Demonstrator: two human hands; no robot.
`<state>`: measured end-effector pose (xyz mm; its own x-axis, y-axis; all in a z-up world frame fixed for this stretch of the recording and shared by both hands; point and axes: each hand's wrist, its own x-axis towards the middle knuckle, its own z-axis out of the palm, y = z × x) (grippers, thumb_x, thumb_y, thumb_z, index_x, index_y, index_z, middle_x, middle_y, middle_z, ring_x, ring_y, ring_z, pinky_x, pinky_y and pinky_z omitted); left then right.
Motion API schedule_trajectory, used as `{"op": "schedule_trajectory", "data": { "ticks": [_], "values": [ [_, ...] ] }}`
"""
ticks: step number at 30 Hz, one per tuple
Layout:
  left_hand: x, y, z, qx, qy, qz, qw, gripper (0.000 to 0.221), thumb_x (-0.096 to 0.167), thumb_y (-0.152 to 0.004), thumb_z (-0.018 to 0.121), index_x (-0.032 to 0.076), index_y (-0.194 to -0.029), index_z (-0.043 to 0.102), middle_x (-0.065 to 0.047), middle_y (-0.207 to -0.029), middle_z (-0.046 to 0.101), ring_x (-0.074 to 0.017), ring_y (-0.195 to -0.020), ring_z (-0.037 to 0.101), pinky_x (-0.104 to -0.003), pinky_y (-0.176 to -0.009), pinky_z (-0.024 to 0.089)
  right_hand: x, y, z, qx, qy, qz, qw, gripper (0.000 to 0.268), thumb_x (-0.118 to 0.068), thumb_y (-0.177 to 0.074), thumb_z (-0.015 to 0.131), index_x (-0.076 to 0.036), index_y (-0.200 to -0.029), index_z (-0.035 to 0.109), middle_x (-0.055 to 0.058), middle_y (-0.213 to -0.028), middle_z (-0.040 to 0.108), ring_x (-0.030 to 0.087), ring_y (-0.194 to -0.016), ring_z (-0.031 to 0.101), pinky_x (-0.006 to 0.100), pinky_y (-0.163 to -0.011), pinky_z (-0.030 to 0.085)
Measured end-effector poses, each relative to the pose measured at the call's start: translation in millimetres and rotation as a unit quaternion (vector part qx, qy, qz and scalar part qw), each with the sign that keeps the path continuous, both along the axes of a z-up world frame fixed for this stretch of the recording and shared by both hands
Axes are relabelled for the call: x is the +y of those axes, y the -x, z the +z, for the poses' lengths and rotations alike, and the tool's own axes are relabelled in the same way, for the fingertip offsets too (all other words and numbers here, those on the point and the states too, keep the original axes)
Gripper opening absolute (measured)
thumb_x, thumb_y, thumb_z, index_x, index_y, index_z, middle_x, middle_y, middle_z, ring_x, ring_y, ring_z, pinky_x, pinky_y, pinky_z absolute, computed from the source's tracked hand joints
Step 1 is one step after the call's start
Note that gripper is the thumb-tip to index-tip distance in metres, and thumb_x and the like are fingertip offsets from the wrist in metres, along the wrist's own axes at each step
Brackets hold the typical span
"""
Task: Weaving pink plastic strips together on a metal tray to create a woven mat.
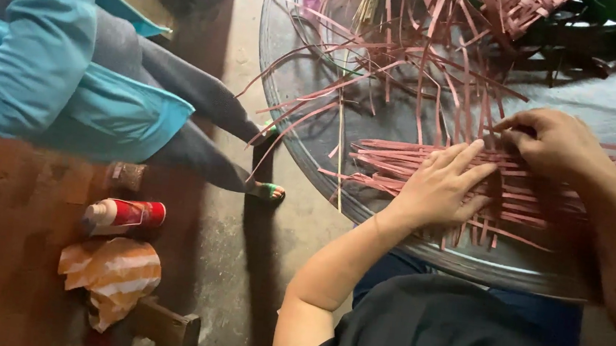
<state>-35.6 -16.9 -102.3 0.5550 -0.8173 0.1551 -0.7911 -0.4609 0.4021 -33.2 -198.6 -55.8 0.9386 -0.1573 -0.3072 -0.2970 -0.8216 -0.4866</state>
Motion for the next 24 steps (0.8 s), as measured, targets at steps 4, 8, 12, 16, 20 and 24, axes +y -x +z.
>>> {"op": "schedule_trajectory", "data": {
  "ticks": [4, 8, 12, 16, 20, 24],
  "values": [
    [0, 1, -2, -0.017, 0.009, -0.001, 1.000, 0.048, 0.037, -0.077, 0.049, 0.016, -0.120, 0.044, -0.012, -0.137, 0.031, -0.0301, -0.126, 0.034, -0.047, -0.100, 0.031, 10, 2, 15, 0.028, -0.021, -0.034, 0.999, 0.026, -0.025, -0.078, 0.051, -0.021, -0.099, 0.065, 0.009, -0.093, 0.064, 0.027, -0.085, 0.057, 0.037, -0.071, 0.040],
    [0, 0, 1, -0.006, -0.011, -0.005, 1.000, 0.050, 0.037, -0.077, 0.048, 0.015, -0.121, 0.043, -0.013, -0.137, 0.030, -0.0298, -0.127, 0.032, -0.047, -0.101, 0.029, 13, 0, 22, 0.036, -0.025, -0.039, 0.998, 0.025, -0.028, -0.077, 0.054, -0.019, -0.096, 0.067, 0.009, -0.088, 0.066, 0.026, -0.080, 0.058, 0.036, -0.067, 0.040],
    [0, 1, -7, -0.037, 0.023, -0.006, 0.999, 0.048, 0.035, -0.076, 0.051, 0.015, -0.120, 0.045, -0.012, -0.135, 0.033, -0.0294, -0.125, 0.036, -0.046, -0.099, 0.032, 6, -6, 3, 0.013, -0.002, -0.012, 1.000, 0.028, -0.030, -0.073, 0.051, -0.018, -0.091, 0.068, 0.006, -0.095, 0.064, 0.026, -0.089, 0.057, 0.035, -0.075, 0.040],
    [-1, 1, -4, -0.045, 0.046, 0.004, 0.998, 0.051, 0.032, -0.071, 0.055, 0.016, -0.119, 0.047, -0.013, -0.134, 0.037, -0.0294, -0.121, 0.039, -0.044, -0.098, 0.034, 1, -7, -1, 0.007, -0.010, 0.010, 1.000, 0.030, -0.024, -0.072, 0.047, -0.015, -0.093, 0.065, 0.006, -0.098, 0.063, 0.027, -0.091, 0.056, 0.036, -0.077, 0.040],
    [-1, 1, 6, -0.019, 0.040, -0.003, 0.999, 0.048, 0.031, -0.072, 0.054, 0.011, -0.116, 0.049, -0.014, -0.132, 0.036, -0.0312, -0.120, 0.038, -0.045, -0.097, 0.032, -3, -8, -5, 0.004, -0.036, 0.020, 0.999, 0.030, -0.020, -0.072, 0.046, -0.012, -0.094, 0.064, 0.007, -0.099, 0.062, 0.026, -0.091, 0.056, 0.037, -0.076, 0.041],
    [-6, -1, -17, -0.128, 0.080, 0.022, 0.988, 0.050, 0.039, -0.065, 0.056, 0.019, -0.110, 0.050, -0.009, -0.126, 0.043, -0.0250, -0.114, 0.046, -0.036, -0.088, 0.038, -10, -7, -23, -0.024, -0.022, 0.009, 0.999, 0.023, -0.028, -0.076, 0.052, -0.015, -0.089, 0.065, 0.012, -0.090, 0.064, 0.034, -0.093, 0.056, 0.046, -0.081, 0.042]
  ]
}}
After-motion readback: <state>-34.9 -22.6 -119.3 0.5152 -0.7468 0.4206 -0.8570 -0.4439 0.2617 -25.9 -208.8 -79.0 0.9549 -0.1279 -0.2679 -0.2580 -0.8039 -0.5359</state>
